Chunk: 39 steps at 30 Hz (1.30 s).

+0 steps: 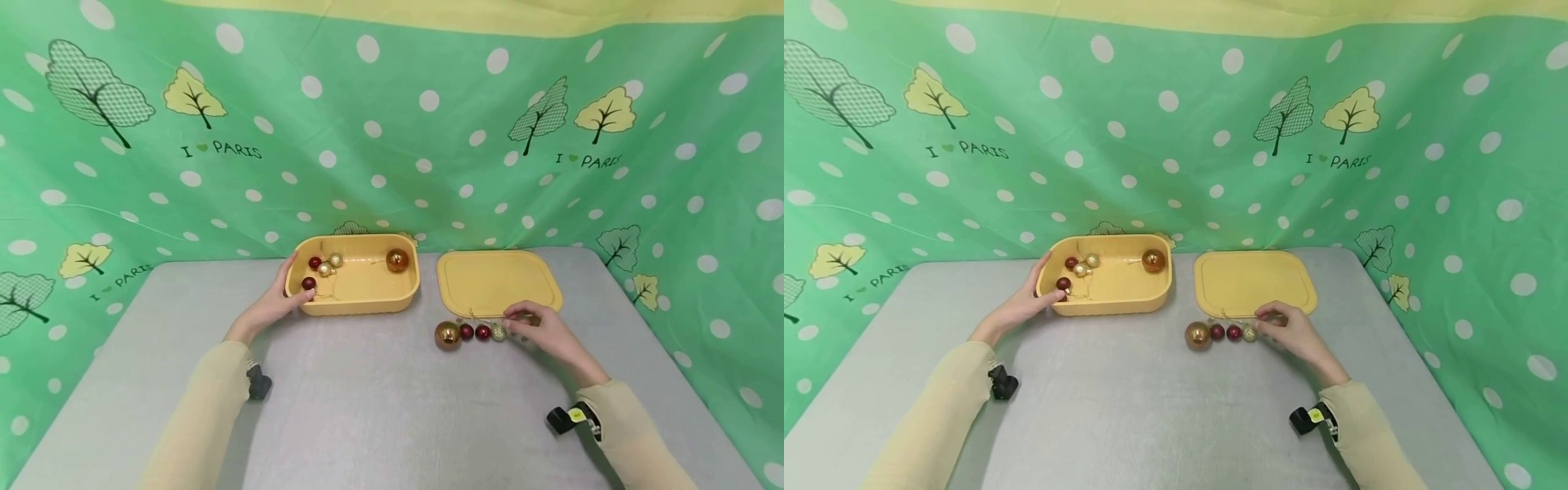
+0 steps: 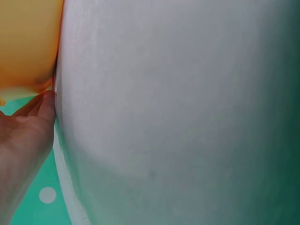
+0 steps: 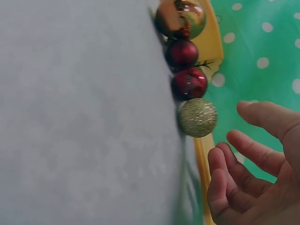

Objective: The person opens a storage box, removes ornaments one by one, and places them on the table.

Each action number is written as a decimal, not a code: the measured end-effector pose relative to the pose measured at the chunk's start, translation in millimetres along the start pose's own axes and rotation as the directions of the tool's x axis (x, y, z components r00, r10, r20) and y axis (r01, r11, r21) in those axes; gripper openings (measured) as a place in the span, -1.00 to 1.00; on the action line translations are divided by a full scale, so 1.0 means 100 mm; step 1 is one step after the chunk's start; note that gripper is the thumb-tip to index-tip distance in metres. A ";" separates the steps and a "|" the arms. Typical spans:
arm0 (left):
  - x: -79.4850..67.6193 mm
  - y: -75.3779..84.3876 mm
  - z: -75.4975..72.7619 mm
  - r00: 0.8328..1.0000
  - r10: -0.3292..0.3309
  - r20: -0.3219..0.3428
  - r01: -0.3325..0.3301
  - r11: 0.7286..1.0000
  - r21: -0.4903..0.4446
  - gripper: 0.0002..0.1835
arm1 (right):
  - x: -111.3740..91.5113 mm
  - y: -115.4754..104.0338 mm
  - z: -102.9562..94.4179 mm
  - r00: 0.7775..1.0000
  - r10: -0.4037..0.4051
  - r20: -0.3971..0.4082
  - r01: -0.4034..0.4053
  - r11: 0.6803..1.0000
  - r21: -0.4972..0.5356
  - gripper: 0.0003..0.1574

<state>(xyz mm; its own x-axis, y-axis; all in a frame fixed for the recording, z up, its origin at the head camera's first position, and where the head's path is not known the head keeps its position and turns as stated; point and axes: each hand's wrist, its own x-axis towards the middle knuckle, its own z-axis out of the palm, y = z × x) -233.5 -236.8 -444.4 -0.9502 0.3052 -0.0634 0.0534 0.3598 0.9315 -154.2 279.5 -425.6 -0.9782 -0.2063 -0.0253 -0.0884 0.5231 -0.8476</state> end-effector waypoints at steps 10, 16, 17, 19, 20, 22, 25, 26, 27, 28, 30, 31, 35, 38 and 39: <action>0.01 -0.01 0.00 1.000 -0.003 -0.001 0.003 1.000 0.000 0.06 | 0.14 -0.23 0.12 0.996 -0.088 -0.027 0.088 0.996 0.014 -0.67; 0.01 0.00 0.01 1.000 -0.008 -0.001 0.008 1.000 -0.009 0.06 | 0.28 -0.45 0.31 0.992 -0.127 0.003 0.127 0.991 0.040 -0.74; 0.01 0.00 0.01 1.000 -0.010 -0.001 0.010 1.000 -0.011 0.06 | 0.30 -0.48 0.35 0.992 -0.128 0.009 0.128 0.991 0.046 -0.74; 0.01 0.00 0.01 1.000 -0.009 -0.001 0.009 1.000 -0.013 0.07 | 0.35 -0.55 0.42 0.991 -0.134 0.018 0.133 0.990 0.056 -0.73; 0.01 -0.01 0.01 1.000 -0.008 0.000 0.008 1.000 -0.015 0.07 | 0.37 -0.58 0.46 0.990 -0.136 0.022 0.135 0.989 0.062 -0.73; 0.02 -0.01 0.01 1.000 -0.003 0.000 0.003 1.000 -0.014 0.08 | 0.41 -0.65 0.53 0.989 -0.147 0.033 0.144 0.987 0.072 -0.73; 0.02 -0.02 0.00 1.000 0.011 0.003 -0.011 1.000 -0.014 0.09 | 0.47 -0.76 0.63 0.984 -0.168 0.055 0.163 0.984 0.075 -0.76; 0.02 -0.02 0.00 1.000 0.014 0.003 -0.014 1.000 -0.010 0.10 | 0.49 -0.80 0.66 0.983 -0.175 0.062 0.170 0.983 0.074 -0.77; 0.02 -0.02 -0.01 1.000 0.016 0.001 -0.016 1.000 -0.002 0.11 | 0.51 -0.84 0.69 0.981 -0.183 0.068 0.178 0.982 0.068 -0.77; 0.02 -0.02 -0.01 1.000 0.020 0.002 -0.020 1.000 0.002 0.12 | 0.53 -0.88 0.73 0.979 -0.191 0.074 0.186 0.980 0.067 -0.78; 0.02 -0.02 -0.01 1.000 0.023 0.001 -0.023 1.000 0.014 0.13 | 0.57 -0.94 0.80 0.973 -0.219 0.079 0.214 0.975 0.065 -0.79; 0.02 -0.02 -0.01 1.000 0.024 -0.001 -0.024 1.000 0.021 0.13 | 0.60 -0.97 0.84 0.967 -0.242 0.080 0.237 0.969 0.067 -0.79; 0.01 0.00 -0.01 1.000 0.028 0.004 -0.028 0.999 0.030 0.14 | 0.70 -1.05 1.02 0.931 -0.357 0.082 0.353 0.934 0.055 -0.79; 0.01 0.00 -0.01 1.000 0.020 0.007 -0.021 0.999 0.028 0.14 | 0.76 -1.11 1.18 0.899 -0.429 0.092 0.424 0.903 0.072 -0.78; 0.02 0.00 -0.01 1.000 0.017 0.007 -0.017 1.000 0.027 0.14 | 0.78 -1.14 1.23 0.890 -0.445 0.097 0.439 0.895 0.081 -0.78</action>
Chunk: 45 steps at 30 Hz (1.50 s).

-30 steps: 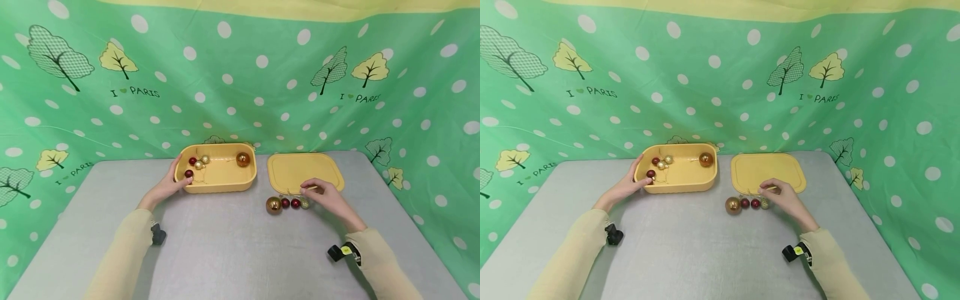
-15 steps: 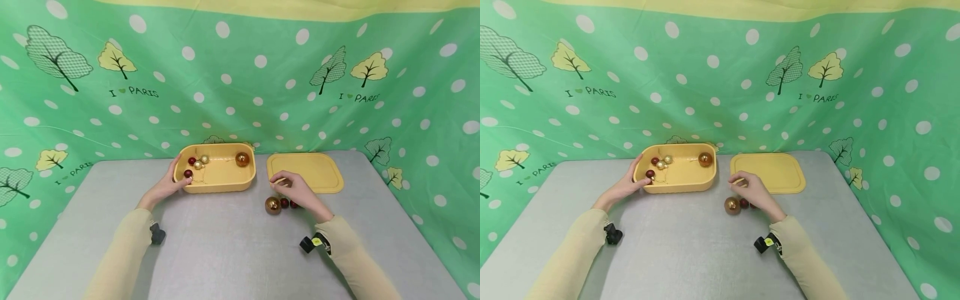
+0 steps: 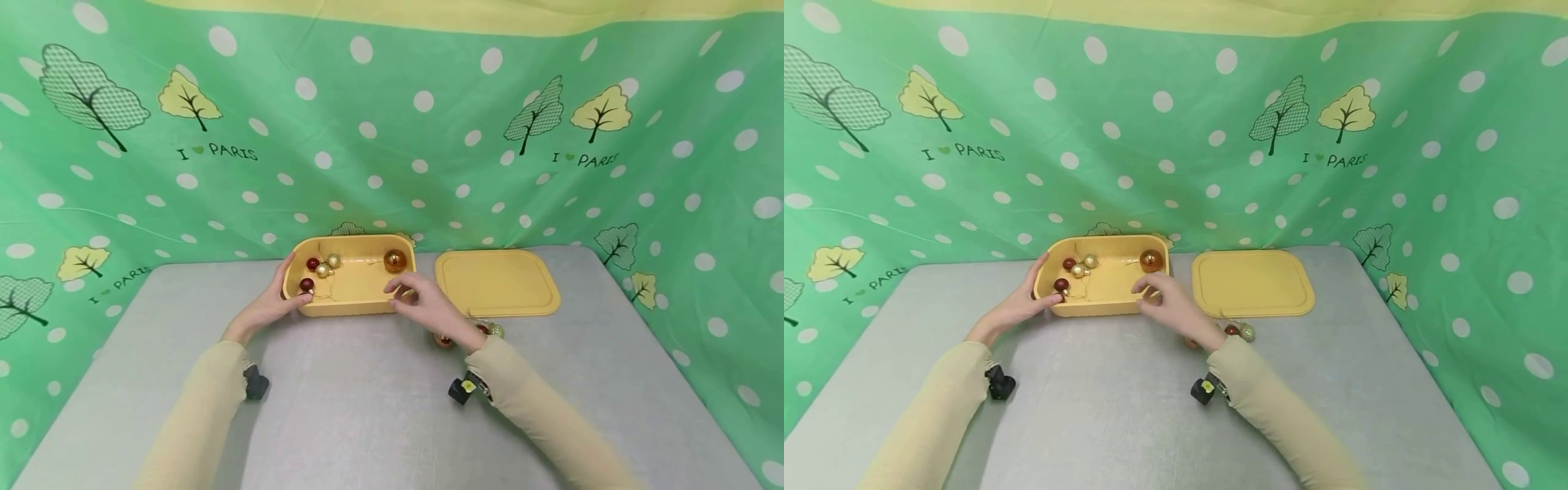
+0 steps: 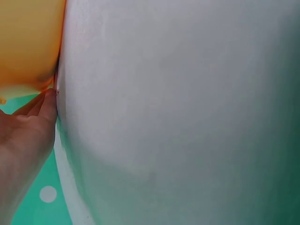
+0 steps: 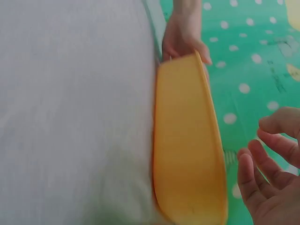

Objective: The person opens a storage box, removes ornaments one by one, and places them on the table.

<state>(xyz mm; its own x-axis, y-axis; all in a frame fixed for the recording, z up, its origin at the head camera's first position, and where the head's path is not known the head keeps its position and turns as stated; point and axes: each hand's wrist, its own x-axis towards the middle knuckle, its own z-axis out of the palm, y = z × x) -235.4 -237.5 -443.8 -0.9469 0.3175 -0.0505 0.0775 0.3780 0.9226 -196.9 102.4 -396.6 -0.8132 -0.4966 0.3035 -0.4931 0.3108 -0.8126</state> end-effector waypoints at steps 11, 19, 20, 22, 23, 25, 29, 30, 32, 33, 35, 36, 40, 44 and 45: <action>0.02 0.02 0.00 1.000 -0.008 0.012 0.008 0.999 0.033 0.16 | 0.30 -0.10 0.43 0.995 -0.056 0.084 0.060 0.997 -0.049 -0.76; 0.00 0.07 -0.04 0.998 -0.042 0.044 0.038 0.995 0.088 0.18 | 0.61 -0.10 0.54 0.977 -0.040 0.207 0.050 0.998 -0.045 -0.72; -0.01 0.08 -0.06 0.998 -0.048 0.051 0.043 0.995 0.089 0.17 | 0.65 -0.10 0.55 0.973 -0.038 0.228 0.050 0.998 -0.049 -0.72; -0.02 0.09 -0.09 0.996 -0.060 0.066 0.055 0.995 0.084 0.15 | 0.73 -0.08 0.58 0.962 -0.025 0.270 0.046 0.996 -0.071 -0.71; -0.03 0.09 -0.11 0.995 -0.069 0.074 0.063 0.995 0.071 0.13 | 0.77 -0.08 0.59 0.957 -0.014 0.289 0.041 0.995 -0.086 -0.71; -0.03 0.08 -0.15 0.993 -0.083 0.089 0.080 0.996 0.038 0.10 | 0.84 -0.06 0.62 0.945 0.015 0.326 0.021 0.994 -0.105 -0.67; -0.04 0.08 -0.18 0.988 -0.098 0.121 0.102 0.995 -0.021 0.10 | 0.97 -0.02 0.67 0.918 0.056 0.393 -0.021 0.996 -0.092 -0.62; -0.04 0.08 -0.19 0.987 -0.099 0.125 0.103 0.994 -0.027 0.10 | 1.00 -0.01 0.69 0.911 0.064 0.407 -0.034 0.996 -0.080 -0.61; -0.04 0.08 -0.19 0.986 -0.095 0.134 0.101 0.994 -0.040 0.11 | 1.06 0.02 0.71 0.902 0.084 0.423 -0.059 0.996 -0.073 -0.61; -0.04 0.09 -0.19 0.986 -0.088 0.140 0.096 0.994 -0.049 0.11 | 1.09 0.03 0.73 0.900 0.097 0.425 -0.073 0.995 -0.073 -0.61; -0.03 0.09 -0.19 0.986 -0.081 0.148 0.091 0.994 -0.057 0.12 | 1.13 0.06 0.76 0.898 0.129 0.420 -0.108 0.991 -0.075 -0.59; -0.03 0.08 -0.18 0.986 -0.081 0.148 0.090 0.994 -0.056 0.12 | 1.14 0.07 0.77 0.898 0.147 0.415 -0.124 0.989 -0.084 -0.58; -0.03 0.09 -0.19 0.985 -0.083 0.149 0.091 0.995 -0.045 0.12 | 1.18 0.12 0.84 0.908 0.174 0.381 -0.150 0.984 -0.091 -0.55; -0.03 0.08 -0.20 0.985 -0.080 0.151 0.088 0.995 -0.043 0.12 | 1.22 0.12 0.88 0.914 0.170 0.369 -0.151 0.985 -0.081 -0.54; -0.04 0.08 -0.21 0.986 -0.075 0.152 0.082 0.996 -0.044 0.12 | 1.24 0.12 0.89 0.912 0.170 0.373 -0.152 0.985 -0.076 -0.53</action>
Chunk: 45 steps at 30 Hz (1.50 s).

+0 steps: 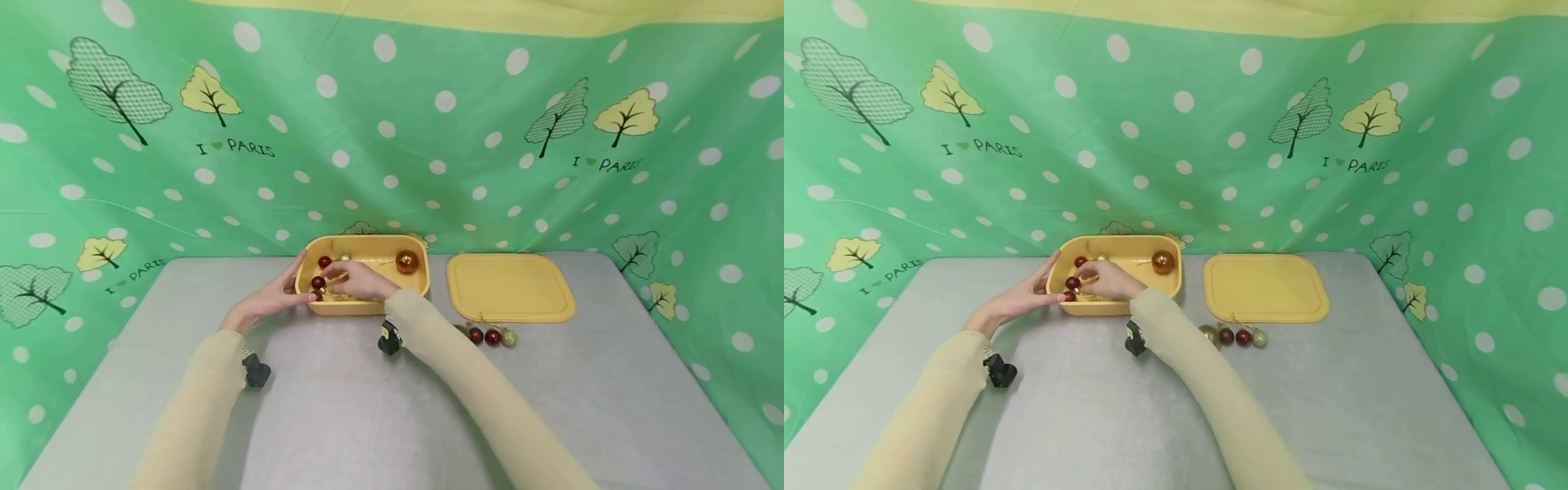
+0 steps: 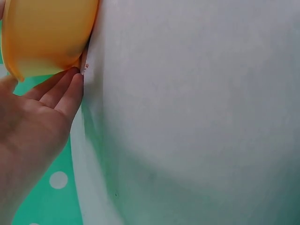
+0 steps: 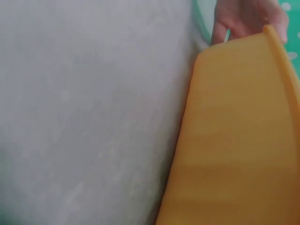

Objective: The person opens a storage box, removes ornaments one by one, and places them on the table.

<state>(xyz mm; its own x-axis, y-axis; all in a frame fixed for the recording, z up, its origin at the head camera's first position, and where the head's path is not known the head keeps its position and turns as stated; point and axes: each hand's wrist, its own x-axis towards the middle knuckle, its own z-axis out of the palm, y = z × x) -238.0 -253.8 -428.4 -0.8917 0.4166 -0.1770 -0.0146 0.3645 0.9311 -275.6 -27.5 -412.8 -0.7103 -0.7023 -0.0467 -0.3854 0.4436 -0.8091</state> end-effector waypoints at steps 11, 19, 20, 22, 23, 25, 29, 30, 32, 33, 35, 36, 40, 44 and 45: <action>0.01 -0.02 0.01 1.000 0.019 0.010 -0.020 1.000 0.022 0.10 | 0.17 -0.01 0.09 0.997 0.002 0.074 0.002 0.999 -0.054 -0.47; 0.00 -0.03 0.01 0.999 0.044 0.005 -0.044 0.999 -0.011 0.11 | 0.20 0.00 0.14 0.998 0.001 0.068 0.000 1.000 -0.016 -0.69; 0.00 -0.03 0.01 0.999 0.043 0.004 -0.043 0.999 -0.009 0.11 | 0.19 0.01 0.14 0.998 0.007 0.061 -0.006 1.000 -0.011 -0.71; 0.00 -0.03 0.01 0.999 0.041 0.005 -0.041 0.999 -0.004 0.11 | 0.17 0.03 0.11 0.998 0.023 0.050 -0.023 1.000 0.008 -0.73; 0.01 -0.03 0.02 0.999 0.034 0.002 -0.034 0.999 -0.001 0.11 | 0.15 0.03 0.10 0.999 0.029 0.045 -0.030 0.999 0.022 -0.74; 0.01 -0.03 0.02 1.000 0.027 0.000 -0.027 1.000 0.011 0.12 | 0.12 0.04 0.06 0.999 0.036 0.034 -0.038 0.998 0.043 -0.74; 0.00 -0.02 0.01 1.000 0.018 -0.006 -0.018 1.000 0.015 0.11 | 0.04 0.02 -0.02 0.999 0.031 0.014 -0.032 0.997 0.065 -0.72; 0.00 -0.02 0.01 1.000 0.018 -0.006 -0.018 1.000 0.018 0.12 | 0.03 0.02 -0.04 1.000 0.027 0.010 -0.027 0.998 0.063 -0.71; -0.01 -0.02 0.00 1.000 0.013 -0.005 -0.013 1.000 0.019 0.11 | -0.02 0.00 -0.09 1.000 0.018 0.001 -0.018 0.998 0.056 -0.70; -0.01 -0.02 0.00 1.000 0.013 -0.005 -0.013 1.000 0.019 0.12 | -0.03 -0.01 -0.11 1.000 0.010 -0.003 -0.010 0.999 0.049 -0.69; -0.01 -0.01 0.00 1.000 0.009 -0.002 -0.009 1.000 0.020 0.12 | -0.07 -0.02 -0.14 1.000 -0.004 -0.007 0.004 0.999 0.047 -0.66; -0.01 -0.01 0.00 1.000 0.008 -0.002 -0.008 1.000 0.021 0.12 | -0.09 -0.03 -0.16 1.000 -0.011 -0.008 0.012 0.999 0.047 -0.65; -0.01 -0.01 0.00 1.000 -0.003 -0.004 0.003 1.000 0.024 0.11 | -0.17 -0.08 -0.22 0.999 -0.042 -0.012 0.042 0.998 0.053 -0.65; -0.01 -0.01 0.01 1.000 -0.008 -0.003 0.009 1.000 0.023 0.12 | -0.25 -0.13 -0.27 0.997 -0.077 -0.023 0.078 0.994 0.081 -0.67; -0.01 -0.01 0.01 1.000 -0.010 -0.003 0.010 1.000 0.021 0.12 | -0.27 -0.14 -0.28 0.996 -0.087 -0.029 0.089 0.992 0.094 -0.67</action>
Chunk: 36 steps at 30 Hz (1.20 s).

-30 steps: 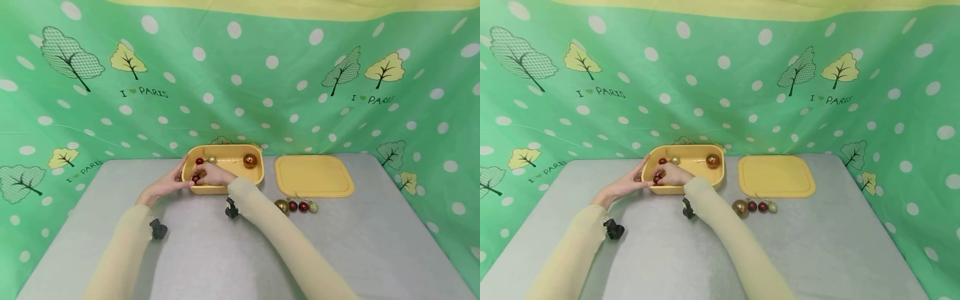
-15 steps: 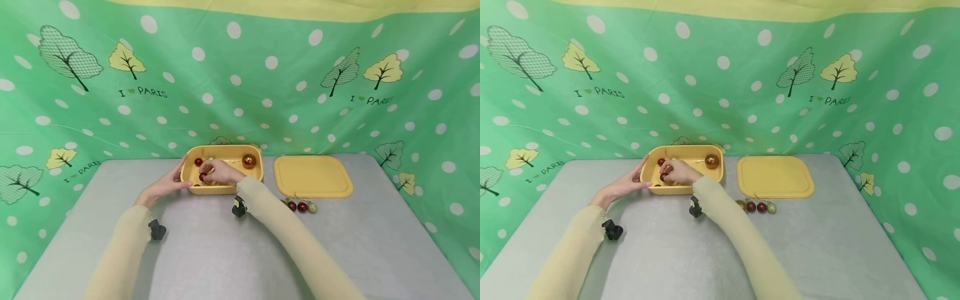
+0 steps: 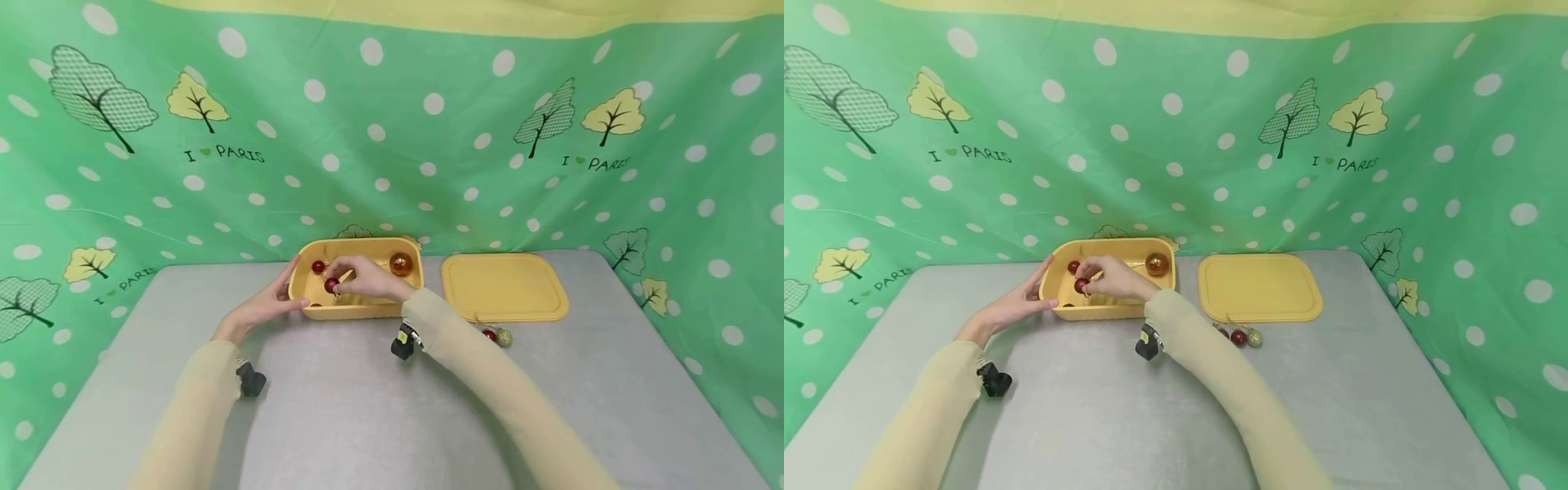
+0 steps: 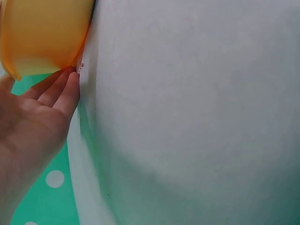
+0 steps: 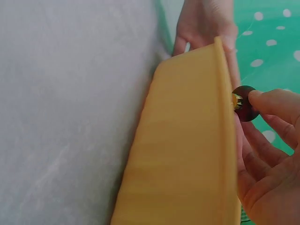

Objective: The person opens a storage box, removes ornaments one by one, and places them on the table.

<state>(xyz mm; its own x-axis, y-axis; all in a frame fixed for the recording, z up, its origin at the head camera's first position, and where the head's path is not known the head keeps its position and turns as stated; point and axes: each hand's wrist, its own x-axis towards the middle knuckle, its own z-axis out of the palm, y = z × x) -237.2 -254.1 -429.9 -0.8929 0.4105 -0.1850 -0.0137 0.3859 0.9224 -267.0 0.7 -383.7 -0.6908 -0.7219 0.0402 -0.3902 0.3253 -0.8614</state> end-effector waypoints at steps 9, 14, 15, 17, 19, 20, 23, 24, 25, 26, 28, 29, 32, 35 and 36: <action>-0.01 -0.03 0.01 1.000 0.012 -0.008 -0.012 1.000 0.000 0.11 | -0.20 -0.15 -0.09 0.997 -0.076 -0.022 0.076 0.997 -0.001 -0.70; -0.03 -0.03 0.01 0.999 0.031 -0.009 -0.031 1.000 0.003 0.11 | -0.32 -0.22 -0.16 0.994 -0.102 -0.035 0.101 0.994 -0.040 -0.70; -0.03 -0.03 0.01 0.999 0.032 -0.009 -0.032 0.999 0.001 0.11 | -0.34 -0.22 -0.16 0.993 -0.109 -0.039 0.107 0.993 -0.042 -0.70; -0.02 -0.04 0.00 0.999 0.036 -0.009 -0.036 0.999 -0.003 0.12 | -0.37 -0.23 -0.18 0.991 -0.122 -0.048 0.120 0.992 -0.040 -0.71; -0.02 -0.05 -0.01 0.999 0.033 -0.008 -0.033 0.999 -0.001 0.11 | -0.40 -0.25 -0.19 0.990 -0.131 -0.057 0.130 0.991 -0.030 -0.70; -0.02 -0.05 0.00 0.999 0.032 -0.007 -0.032 0.999 -0.001 0.12 | -0.42 -0.25 -0.19 0.989 -0.134 -0.060 0.133 0.991 -0.028 -0.70; -0.01 -0.06 -0.01 1.000 0.031 -0.007 -0.031 1.000 -0.005 0.11 | -0.48 -0.30 -0.21 0.988 -0.140 -0.071 0.138 0.990 -0.024 -0.70; -0.01 -0.06 -0.01 0.999 0.031 -0.007 -0.031 1.000 -0.005 0.10 | -0.50 -0.31 -0.21 0.987 -0.144 -0.073 0.143 0.990 -0.023 -0.70; -0.01 -0.06 0.00 0.999 0.031 -0.010 -0.031 1.000 -0.007 0.10 | -0.52 -0.33 -0.22 0.986 -0.150 -0.073 0.148 0.989 -0.022 -0.70; -0.01 -0.06 0.00 0.999 0.032 -0.010 -0.032 0.999 -0.006 0.10 | -0.55 -0.35 -0.23 0.985 -0.154 -0.073 0.153 0.988 -0.021 -0.71; -0.01 -0.05 0.00 0.999 0.032 -0.010 -0.032 0.999 -0.006 0.10 | -0.60 -0.37 -0.24 0.985 -0.156 -0.073 0.155 0.988 -0.021 -0.71; -0.01 -0.05 0.00 0.999 0.032 -0.010 -0.032 0.999 -0.006 0.10 | -0.63 -0.38 -0.25 0.985 -0.157 -0.072 0.156 0.987 -0.024 -0.72; -0.02 -0.03 0.01 0.999 0.032 -0.008 -0.032 0.999 -0.003 0.10 | -0.73 -0.37 -0.26 0.987 -0.145 -0.073 0.143 0.989 -0.026 -0.73; -0.02 -0.01 0.01 0.999 0.033 -0.008 -0.033 0.999 -0.001 0.10 | -0.83 -0.32 -0.29 0.987 -0.138 -0.085 0.136 0.990 -0.027 -0.73; -0.02 -0.01 0.02 0.999 0.034 -0.007 -0.034 0.999 -0.002 0.10 | -0.86 -0.30 -0.30 0.987 -0.133 -0.091 0.132 0.991 -0.022 -0.72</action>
<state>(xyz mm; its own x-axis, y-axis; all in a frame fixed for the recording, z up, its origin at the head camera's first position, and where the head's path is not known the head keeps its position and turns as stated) -234.8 -253.8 -431.1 -0.8960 0.4177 -0.1510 0.0161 0.3704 0.9287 -213.9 71.8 -346.3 -0.6850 -0.7003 0.2007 -0.4914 0.2408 -0.8370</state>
